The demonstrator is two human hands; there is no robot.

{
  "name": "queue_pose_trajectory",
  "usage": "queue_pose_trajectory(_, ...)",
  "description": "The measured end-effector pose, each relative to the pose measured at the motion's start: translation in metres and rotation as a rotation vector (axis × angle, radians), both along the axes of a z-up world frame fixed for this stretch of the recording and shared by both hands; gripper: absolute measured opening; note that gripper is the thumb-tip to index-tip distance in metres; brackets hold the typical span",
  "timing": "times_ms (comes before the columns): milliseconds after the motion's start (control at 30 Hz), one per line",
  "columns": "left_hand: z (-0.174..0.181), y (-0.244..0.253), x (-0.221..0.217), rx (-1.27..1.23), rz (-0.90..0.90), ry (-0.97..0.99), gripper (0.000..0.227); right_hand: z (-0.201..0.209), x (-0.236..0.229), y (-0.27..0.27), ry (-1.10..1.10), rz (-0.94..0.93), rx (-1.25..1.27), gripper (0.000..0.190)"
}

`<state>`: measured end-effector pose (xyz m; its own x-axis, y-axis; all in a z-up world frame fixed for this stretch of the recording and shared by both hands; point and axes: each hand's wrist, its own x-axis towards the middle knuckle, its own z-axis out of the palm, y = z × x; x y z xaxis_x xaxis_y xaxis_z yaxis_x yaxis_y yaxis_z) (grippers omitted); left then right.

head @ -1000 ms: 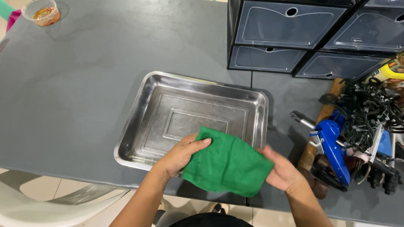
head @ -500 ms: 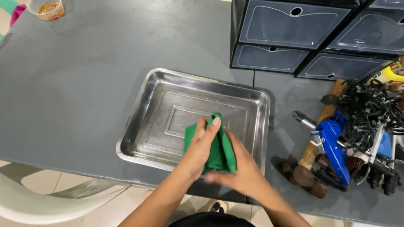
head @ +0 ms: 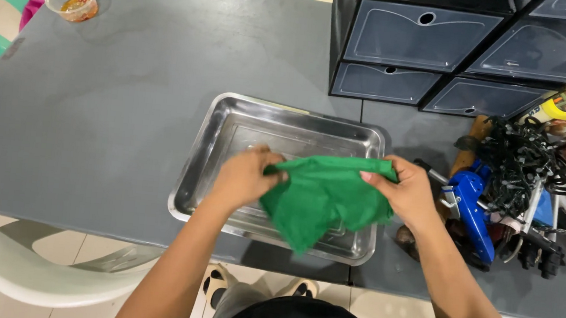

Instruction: The person wipes a metal tray with a green cloth, then proceeds to clean various items on the table. They wipe a string of Christmas lights, a blue clamp, a hammer, a bundle of wooden sticks, a light bulb, and a small white plastic component, placing each item into the tray after cleaning.

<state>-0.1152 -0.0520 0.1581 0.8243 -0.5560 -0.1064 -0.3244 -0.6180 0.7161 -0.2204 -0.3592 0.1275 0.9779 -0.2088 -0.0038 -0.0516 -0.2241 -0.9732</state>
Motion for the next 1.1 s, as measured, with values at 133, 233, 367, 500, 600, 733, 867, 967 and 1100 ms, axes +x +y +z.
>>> queue_pose_trajectory(133, -0.005, 0.001, 0.018, 0.039, 0.119, -0.372, 0.02, 0.03, -0.003, 0.044, 0.039, -0.166, -0.394, 0.019)
queue_pose_trajectory(233, -0.035, 0.012, 0.037, -0.098, 0.221, -0.657, 0.028, 0.035, -0.01, 0.094, -0.442, 0.049, -0.594, 0.032)
queue_pose_trajectory(367, -0.101, 0.044, 0.057, 0.093, 0.25, -0.57, 0.051, -0.002, -0.019, 0.138, -0.145, 0.564, -0.599, 0.034)
queue_pose_trajectory(500, -0.139, 0.065, 0.041, 0.176, 0.259, -0.305, 0.049, -0.059, -0.021, 0.128, 0.129, 0.508, -0.458, 0.039)
queue_pose_trajectory(600, -0.116, 0.053, 0.027, 0.179, 0.268, -0.121, 0.049, -0.07, -0.012, 0.112, 0.14, -0.068, -0.638, 0.038)
queue_pose_trajectory(733, -0.109, 0.04, 0.016, 0.269, 0.27, 0.048, 0.067, -0.1, 0.016, 0.094, 0.273, -0.258, -0.732, 0.046)
queue_pose_trajectory(867, -0.166, 0.035, 0.026, 0.163, 0.238, 0.121, 0.074, -0.088, 0.031, 0.113, 0.602, -0.205, -0.781, 0.047)
queue_pose_trajectory(967, -0.242, 0.032, 0.043, -0.164, 0.191, 0.346, 0.059, -0.143, 0.025, 0.079, 0.411, -0.154, -0.359, 0.04)
queue_pose_trajectory(1100, -0.189, 0.032, 0.043, -0.703, 0.187, 0.968, 0.047, -0.125, 0.014, 0.072, 0.357, -0.178, 0.574, 0.052)
